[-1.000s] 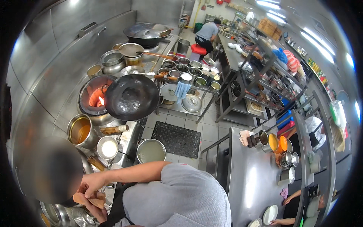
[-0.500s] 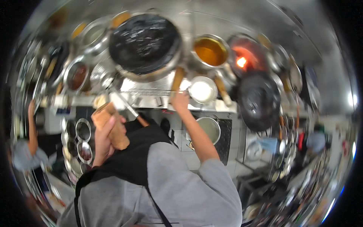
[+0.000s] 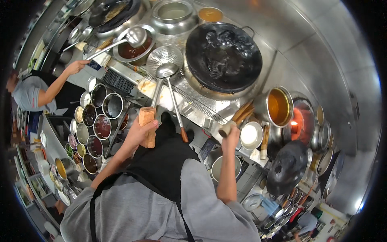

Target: The recorder prepares and cooks fried rice in a wok, adding ingredients like egg and rice and stir-frying.

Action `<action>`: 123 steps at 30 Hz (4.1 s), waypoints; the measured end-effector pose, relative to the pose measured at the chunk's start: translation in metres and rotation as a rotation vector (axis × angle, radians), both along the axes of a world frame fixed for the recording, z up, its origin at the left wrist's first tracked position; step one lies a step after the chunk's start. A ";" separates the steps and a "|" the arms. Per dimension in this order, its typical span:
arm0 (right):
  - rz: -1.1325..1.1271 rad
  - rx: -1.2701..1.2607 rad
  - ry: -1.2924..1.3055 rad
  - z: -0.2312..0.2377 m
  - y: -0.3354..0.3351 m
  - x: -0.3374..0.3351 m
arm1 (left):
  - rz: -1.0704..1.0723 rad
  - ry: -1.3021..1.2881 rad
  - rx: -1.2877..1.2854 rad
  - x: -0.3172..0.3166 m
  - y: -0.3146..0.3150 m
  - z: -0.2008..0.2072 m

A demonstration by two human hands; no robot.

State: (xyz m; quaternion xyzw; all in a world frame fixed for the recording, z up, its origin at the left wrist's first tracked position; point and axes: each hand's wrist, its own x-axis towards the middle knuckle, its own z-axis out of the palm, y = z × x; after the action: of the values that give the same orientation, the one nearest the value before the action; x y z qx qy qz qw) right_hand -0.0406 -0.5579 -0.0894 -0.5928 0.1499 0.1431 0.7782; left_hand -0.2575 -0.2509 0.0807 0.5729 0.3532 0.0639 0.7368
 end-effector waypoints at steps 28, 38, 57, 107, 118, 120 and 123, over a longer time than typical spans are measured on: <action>0.882 -1.675 -1.279 0.114 0.280 0.276 | 0.046 1.078 -0.062 -0.309 -0.076 -0.251; 1.097 -1.636 -1.401 0.148 0.186 0.196 | 0.069 0.934 0.438 -0.294 -0.051 -0.256; 0.660 -1.633 -0.668 0.140 0.188 0.282 | 0.189 0.801 0.367 -0.191 -0.005 -0.222; 0.560 -1.228 -0.704 0.123 0.280 0.179 | 0.189 0.637 0.663 -0.096 0.041 -0.167; 0.693 -1.329 -0.749 0.136 0.301 0.207 | 0.107 -0.036 -0.192 0.231 0.025 -0.128; 0.912 -1.444 -0.983 0.142 0.271 0.162 | 0.177 0.045 -0.234 0.257 0.020 -0.145; 1.199 -1.793 -1.178 0.150 0.227 0.159 | 0.184 0.286 -0.399 0.281 0.006 -0.115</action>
State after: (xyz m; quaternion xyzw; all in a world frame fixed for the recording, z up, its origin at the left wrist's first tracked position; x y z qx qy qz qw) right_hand 0.1187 -0.3311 0.0605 -0.8672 -0.4752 0.0348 -0.1447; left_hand 0.0238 -0.2447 -0.0347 0.3850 0.5098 -0.0220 0.7690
